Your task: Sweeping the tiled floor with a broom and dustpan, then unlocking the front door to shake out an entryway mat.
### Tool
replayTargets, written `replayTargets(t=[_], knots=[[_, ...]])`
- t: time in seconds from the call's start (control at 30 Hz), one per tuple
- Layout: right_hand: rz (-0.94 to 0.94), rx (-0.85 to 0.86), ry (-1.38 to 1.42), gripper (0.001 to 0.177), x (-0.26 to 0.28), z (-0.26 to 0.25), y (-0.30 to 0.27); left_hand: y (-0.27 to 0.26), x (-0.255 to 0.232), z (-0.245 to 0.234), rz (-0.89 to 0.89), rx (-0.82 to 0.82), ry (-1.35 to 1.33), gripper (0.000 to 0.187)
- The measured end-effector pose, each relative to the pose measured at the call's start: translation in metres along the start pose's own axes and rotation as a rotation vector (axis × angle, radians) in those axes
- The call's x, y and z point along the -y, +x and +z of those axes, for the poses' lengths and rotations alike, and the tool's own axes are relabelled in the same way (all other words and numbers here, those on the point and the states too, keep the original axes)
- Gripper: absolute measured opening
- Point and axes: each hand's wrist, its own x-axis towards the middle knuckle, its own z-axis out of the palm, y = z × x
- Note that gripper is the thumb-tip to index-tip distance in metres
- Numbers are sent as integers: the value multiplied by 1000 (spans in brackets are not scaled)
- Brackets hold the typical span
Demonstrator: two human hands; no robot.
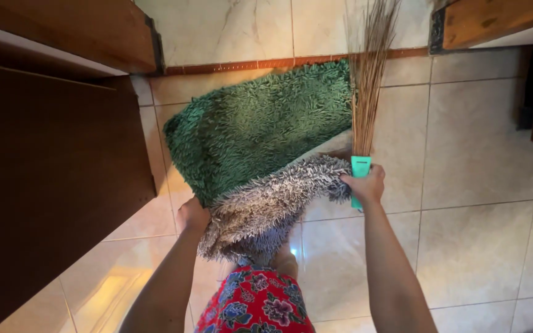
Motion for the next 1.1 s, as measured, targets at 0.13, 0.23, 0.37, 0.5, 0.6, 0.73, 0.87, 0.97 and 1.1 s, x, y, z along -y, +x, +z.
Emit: replayTargets(t=[0.13,0.23,0.37,0.5,0.6,0.73,0.87,0.97,1.1], knots=[[-85,109,214,112,5,-2,15,8,10,11,-27,-19,-14,29],[-84,214,315,120,-34,41,31,16,17,27,-45,7,-34,36],[58,322,523,71,-45,75,27,25,40,63,138,-249,-212,61],[53,180,451,35,3,45,-11,-38,-24,-26,103,80,-308,82],[14,59,671,33,30,36,-44,-42,-21,8,181,145,-265,96],[-101,-22,624,29,74,0,-91,-22,-15,31,137,171,-5,84],[19,39,712,27,113,-36,-140,-30,-7,20,38,71,-142,45],[-57,7,698,28,120,-57,-167,-55,-7,-1,156,-20,-458,40],[-153,-100,673,26,140,-103,-196,-94,-25,-43,267,-189,-688,31]])
